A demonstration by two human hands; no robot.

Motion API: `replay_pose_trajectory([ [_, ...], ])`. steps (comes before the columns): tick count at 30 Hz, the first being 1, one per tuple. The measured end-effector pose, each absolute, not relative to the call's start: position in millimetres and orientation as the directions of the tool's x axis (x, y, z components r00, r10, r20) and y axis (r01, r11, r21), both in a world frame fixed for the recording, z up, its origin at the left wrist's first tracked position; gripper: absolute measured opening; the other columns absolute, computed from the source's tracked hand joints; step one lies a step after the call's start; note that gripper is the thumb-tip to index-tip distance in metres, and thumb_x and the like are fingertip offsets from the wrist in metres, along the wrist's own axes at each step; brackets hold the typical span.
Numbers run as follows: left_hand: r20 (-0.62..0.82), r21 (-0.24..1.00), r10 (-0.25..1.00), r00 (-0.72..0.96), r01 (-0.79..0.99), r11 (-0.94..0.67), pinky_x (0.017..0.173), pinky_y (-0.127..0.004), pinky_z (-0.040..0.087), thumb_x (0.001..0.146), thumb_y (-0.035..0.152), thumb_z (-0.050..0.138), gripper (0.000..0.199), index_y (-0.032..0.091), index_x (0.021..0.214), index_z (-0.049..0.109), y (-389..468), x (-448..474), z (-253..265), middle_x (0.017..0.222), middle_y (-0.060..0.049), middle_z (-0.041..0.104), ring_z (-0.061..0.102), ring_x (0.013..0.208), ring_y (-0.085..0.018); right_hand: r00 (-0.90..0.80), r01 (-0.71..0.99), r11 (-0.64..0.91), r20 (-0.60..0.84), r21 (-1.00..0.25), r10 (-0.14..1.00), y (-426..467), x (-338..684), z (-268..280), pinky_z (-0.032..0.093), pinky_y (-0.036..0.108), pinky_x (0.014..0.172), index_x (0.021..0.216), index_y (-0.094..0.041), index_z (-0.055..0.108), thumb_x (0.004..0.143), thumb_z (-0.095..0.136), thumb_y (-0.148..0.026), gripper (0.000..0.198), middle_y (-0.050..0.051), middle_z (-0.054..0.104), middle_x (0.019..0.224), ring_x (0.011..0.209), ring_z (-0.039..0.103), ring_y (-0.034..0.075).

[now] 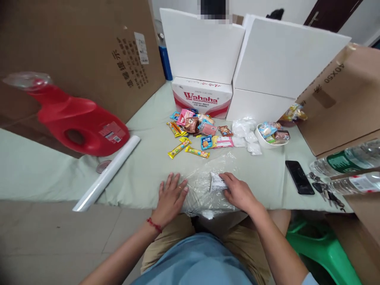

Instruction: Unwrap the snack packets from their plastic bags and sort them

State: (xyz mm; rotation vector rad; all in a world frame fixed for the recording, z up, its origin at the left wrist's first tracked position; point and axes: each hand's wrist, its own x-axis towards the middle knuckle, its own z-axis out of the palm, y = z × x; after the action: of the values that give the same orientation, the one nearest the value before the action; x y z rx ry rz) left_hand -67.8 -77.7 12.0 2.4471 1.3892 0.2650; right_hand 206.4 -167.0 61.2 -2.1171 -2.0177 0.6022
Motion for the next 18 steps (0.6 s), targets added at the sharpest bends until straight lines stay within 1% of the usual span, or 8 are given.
replay_pose_trajectory([
  [2, 0.035, 0.334, 0.89, 0.454, 0.834, -0.439, 0.121, -0.064, 0.026, 0.103, 0.047, 0.038, 0.047, 0.023, 0.127, 0.071, -73, -63, 19, 0.159, -0.015, 0.046, 0.022, 0.156, -0.036, 0.03, 0.926, -0.104, -0.203, -0.363, 0.979, -169, 205, 54, 0.053, 0.041, 0.099, 0.153, -0.022, 0.043, 0.085, 0.049, -0.014, 0.069, 0.012, 0.046, 0.156, 0.124, 0.062, 0.028],
  [3, 0.07, 0.306, 0.897, 0.436, 0.846, -0.436, 0.122, -0.063, 0.025, 0.102, 0.047, 0.042, 0.046, 0.021, 0.127, 0.071, -71, -60, 21, 0.159, -0.017, 0.044, 0.021, 0.157, -0.037, 0.038, 0.926, -0.11, -0.201, -0.362, 0.979, -170, 203, 52, 0.053, 0.04, 0.099, 0.154, -0.022, 0.043, 0.086, 0.049, -0.014, 0.069, 0.012, 0.046, 0.157, 0.124, 0.062, 0.027],
  [5, 0.142, 0.242, 0.882, 0.45, 0.848, -0.471, 0.124, -0.065, 0.017, 0.099, 0.045, 0.047, 0.048, 0.019, 0.136, 0.064, -66, -55, 22, 0.163, -0.017, 0.038, 0.017, 0.158, -0.037, 0.049, 0.921, -0.117, -0.187, -0.371, 0.981, -171, 201, 51, 0.053, 0.04, 0.099, 0.155, -0.022, 0.042, 0.086, 0.049, -0.014, 0.069, 0.012, 0.044, 0.158, 0.123, 0.063, 0.027],
  [6, 0.156, 0.215, 0.865, 0.477, 0.838, -0.501, 0.124, -0.067, 0.012, 0.1, 0.043, 0.047, 0.049, 0.022, 0.142, 0.059, -63, -53, 21, 0.165, -0.015, 0.036, 0.016, 0.158, -0.036, 0.051, 0.917, -0.117, -0.179, -0.381, 0.982, -172, 200, 50, 0.053, 0.04, 0.099, 0.155, -0.021, 0.042, 0.087, 0.049, -0.014, 0.069, 0.012, 0.043, 0.159, 0.123, 0.063, 0.028],
  [8, 0.123, 0.189, 0.837, 0.533, 0.816, -0.547, 0.121, -0.075, 0.005, 0.102, 0.041, 0.04, 0.051, 0.031, 0.151, 0.048, -56, -51, 16, 0.165, -0.009, 0.036, 0.021, 0.157, -0.035, 0.057, 0.905, -0.12, -0.164, -0.407, 0.985, -175, 202, 49, 0.053, 0.041, 0.099, 0.155, -0.021, 0.042, 0.088, 0.049, -0.016, 0.067, 0.012, 0.044, 0.159, 0.124, 0.063, 0.027],
  [10, 0.054, 0.182, 0.828, 0.558, 0.81, -0.558, 0.116, -0.081, 0.004, 0.104, 0.042, 0.034, 0.052, 0.035, 0.155, 0.042, -50, -52, 10, 0.165, -0.008, 0.038, 0.029, 0.154, -0.035, 0.078, 0.888, -0.136, -0.148, -0.44, 0.986, -181, 208, 47, 0.053, 0.041, 0.101, 0.154, -0.022, 0.042, 0.09, 0.05, -0.019, 0.065, 0.012, 0.047, 0.157, 0.125, 0.062, 0.027],
  [14, 0.017, 0.151, 0.826, 0.563, 0.816, -0.559, 0.116, -0.081, 0.005, 0.102, 0.052, 0.035, 0.062, 0.029, 0.159, 0.034, -46, -54, 3, 0.167, -0.012, 0.03, 0.028, 0.154, -0.036, 0.175, 0.845, -0.201, -0.098, -0.497, 0.98, -195, 233, 43, 0.051, 0.043, 0.103, 0.15, -0.021, 0.047, 0.092, 0.054, -0.028, 0.058, 0.012, 0.057, 0.146, 0.125, 0.061, 0.029],
  [18, 0.023, 0.133, 0.82, 0.571, 0.812, -0.569, 0.117, -0.08, 0.006, 0.099, 0.06, 0.04, 0.072, 0.025, 0.161, 0.03, -48, -53, 4, 0.168, -0.014, 0.027, 0.027, 0.154, -0.038, 0.28, 0.784, -0.227, 0.004, -0.578, 0.96, -196, 256, 56, 0.053, 0.041, 0.098, 0.144, -0.019, 0.054, 0.091, 0.059, -0.035, 0.056, 0.013, 0.065, 0.133, 0.115, 0.065, 0.029],
])
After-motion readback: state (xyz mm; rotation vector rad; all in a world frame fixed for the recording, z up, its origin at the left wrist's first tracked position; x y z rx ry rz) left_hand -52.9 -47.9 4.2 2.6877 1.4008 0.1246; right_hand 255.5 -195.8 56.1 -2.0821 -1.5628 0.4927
